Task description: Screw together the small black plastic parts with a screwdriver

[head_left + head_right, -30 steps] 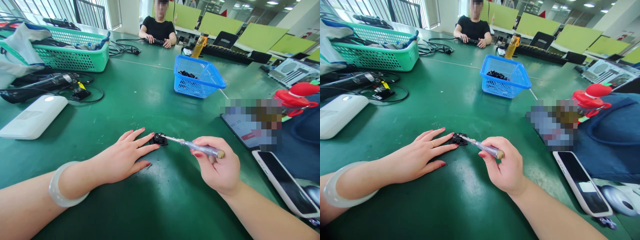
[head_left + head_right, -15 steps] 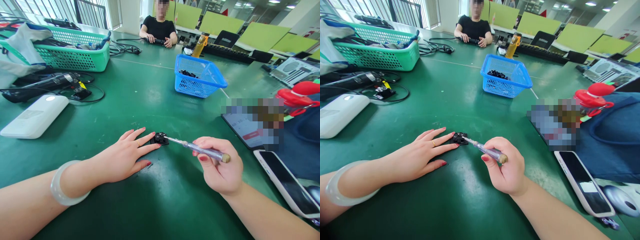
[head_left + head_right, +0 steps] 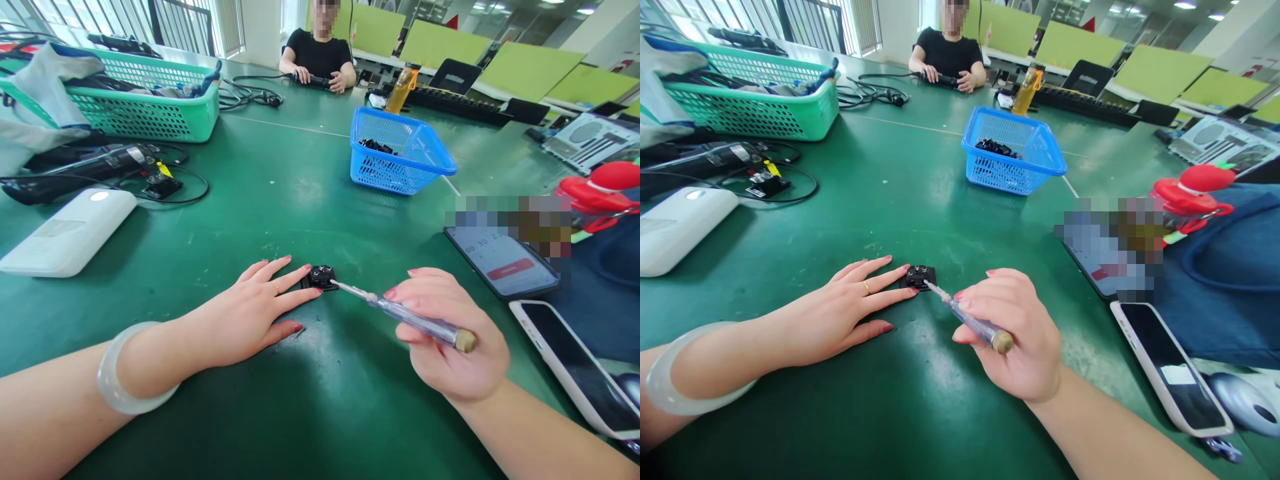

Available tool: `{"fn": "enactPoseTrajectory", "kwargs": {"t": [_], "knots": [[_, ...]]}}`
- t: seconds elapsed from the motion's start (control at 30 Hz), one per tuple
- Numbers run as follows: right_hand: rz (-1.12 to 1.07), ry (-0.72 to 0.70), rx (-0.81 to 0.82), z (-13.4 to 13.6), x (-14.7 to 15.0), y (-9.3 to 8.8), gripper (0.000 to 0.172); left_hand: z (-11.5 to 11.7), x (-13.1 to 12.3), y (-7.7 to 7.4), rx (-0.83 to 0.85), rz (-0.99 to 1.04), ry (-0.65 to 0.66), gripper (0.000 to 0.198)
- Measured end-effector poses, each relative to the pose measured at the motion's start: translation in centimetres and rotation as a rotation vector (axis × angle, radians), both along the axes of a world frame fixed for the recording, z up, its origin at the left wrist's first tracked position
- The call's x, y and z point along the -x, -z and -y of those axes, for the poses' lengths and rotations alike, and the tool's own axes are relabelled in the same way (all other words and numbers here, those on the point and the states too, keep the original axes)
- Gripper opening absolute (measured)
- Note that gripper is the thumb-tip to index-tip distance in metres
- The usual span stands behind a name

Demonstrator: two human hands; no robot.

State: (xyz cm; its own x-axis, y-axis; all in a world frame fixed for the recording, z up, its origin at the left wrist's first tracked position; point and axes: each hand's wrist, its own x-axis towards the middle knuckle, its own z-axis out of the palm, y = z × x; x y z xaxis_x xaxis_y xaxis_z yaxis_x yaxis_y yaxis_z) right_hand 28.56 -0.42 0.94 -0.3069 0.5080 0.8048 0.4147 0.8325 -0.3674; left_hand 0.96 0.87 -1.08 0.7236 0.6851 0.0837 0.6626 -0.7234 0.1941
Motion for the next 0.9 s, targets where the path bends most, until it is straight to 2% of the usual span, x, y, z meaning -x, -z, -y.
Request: {"fn": "enactPoseTrajectory", "kwargs": {"t": [0.57, 0.9], "knots": [[0.031, -0.076, -0.027, -0.34, 0.26, -0.15, 0.020, -0.05, -0.04, -0.01, -0.003, -0.020, 0.048, 0.047], [0.063, -0.147, -0.011, -0.19, 0.52, -0.68, 0.010, 0.01, -0.03, -0.10, -0.014, -0.022, 0.048, 0.045]]}}
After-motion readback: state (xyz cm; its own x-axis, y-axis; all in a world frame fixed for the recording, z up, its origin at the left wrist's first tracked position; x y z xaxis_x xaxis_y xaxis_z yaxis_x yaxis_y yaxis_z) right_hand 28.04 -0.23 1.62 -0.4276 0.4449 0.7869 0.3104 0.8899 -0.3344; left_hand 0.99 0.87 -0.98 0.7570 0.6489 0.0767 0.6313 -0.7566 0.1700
